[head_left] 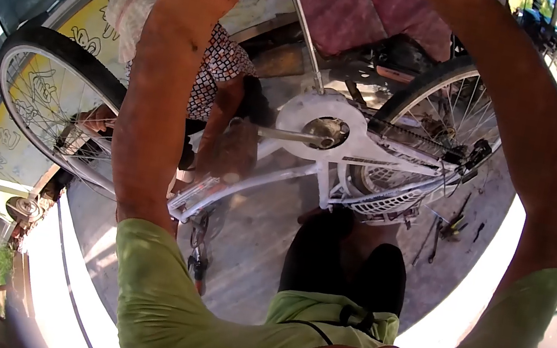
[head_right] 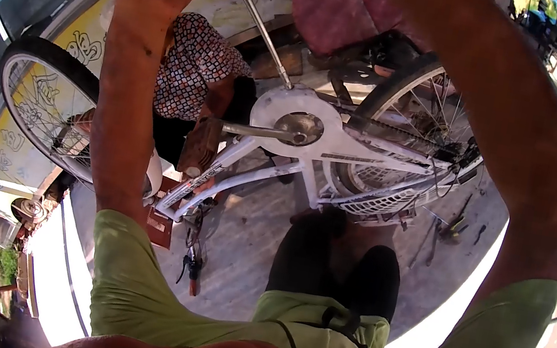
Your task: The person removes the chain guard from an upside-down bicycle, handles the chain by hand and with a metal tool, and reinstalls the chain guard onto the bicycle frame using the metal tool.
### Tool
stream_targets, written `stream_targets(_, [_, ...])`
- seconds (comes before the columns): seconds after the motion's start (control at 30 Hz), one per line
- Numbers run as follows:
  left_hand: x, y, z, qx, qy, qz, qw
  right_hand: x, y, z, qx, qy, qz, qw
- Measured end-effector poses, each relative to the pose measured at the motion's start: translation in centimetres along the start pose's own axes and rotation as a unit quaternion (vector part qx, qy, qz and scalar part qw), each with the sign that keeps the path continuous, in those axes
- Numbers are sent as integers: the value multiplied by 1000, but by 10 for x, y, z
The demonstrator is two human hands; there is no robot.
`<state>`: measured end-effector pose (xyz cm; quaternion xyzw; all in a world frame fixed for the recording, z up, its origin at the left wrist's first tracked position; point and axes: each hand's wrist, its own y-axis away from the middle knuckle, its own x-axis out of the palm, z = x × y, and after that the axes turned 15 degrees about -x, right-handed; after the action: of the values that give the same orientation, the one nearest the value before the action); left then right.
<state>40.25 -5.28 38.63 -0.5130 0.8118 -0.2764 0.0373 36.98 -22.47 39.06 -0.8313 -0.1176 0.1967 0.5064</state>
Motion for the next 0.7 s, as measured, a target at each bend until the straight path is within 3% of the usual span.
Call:
stream_targets(0.03, [-5,0,-1,-17,6,34,999,34,32,-25,-124,260,-88,954])
stream_targets(0.13, [-16,0,-5,-40,25,103,994,35,68,-25,-165,151,-192,956])
stream_targets(0.2, [-14,-2,-6,-30,34,119,992,5,122,10,-28,-66,-76,995])
stream_targets(0.23, [-8,0,3,20,45,93,994,18,141,13,-26,-104,-59,993])
stream_targets(0.27, [-12,-3,2,4,37,95,995,36,161,14,-26,-142,-42,989])
stream_targets(0.33, [-13,-11,-2,-34,19,100,994,69,199,9,-147,-172,50,973])
stream_targets(0.37, [-7,-15,-7,-88,39,44,994,83,213,10,-98,-216,142,961])
stream_targets(0.47, [2,-21,-27,-241,-28,32,970,112,221,10,-20,-303,370,878])
stream_targets(0.5, [-1,-31,-25,-237,-5,92,967,110,201,10,215,-402,508,731])
stream_targets(0.53, [-16,-42,-27,-253,-19,137,957,123,201,10,98,-429,486,756])
stream_targets(0.57, [-30,-52,-28,-268,-35,182,945,127,206,7,122,-420,530,726])
stream_targets(0.6, [-41,-58,-30,-314,-6,298,901,112,182,8,141,-408,575,695])
stream_targets(0.63, [-42,-53,-23,-224,-101,181,952,105,169,6,203,-436,552,681])
stream_targets(0.67, [-44,-48,-17,-153,-212,42,964,105,162,6,246,-463,552,649])
stream_targets(0.7, [-49,-45,-19,-91,-369,40,924,106,159,7,288,-485,550,616])
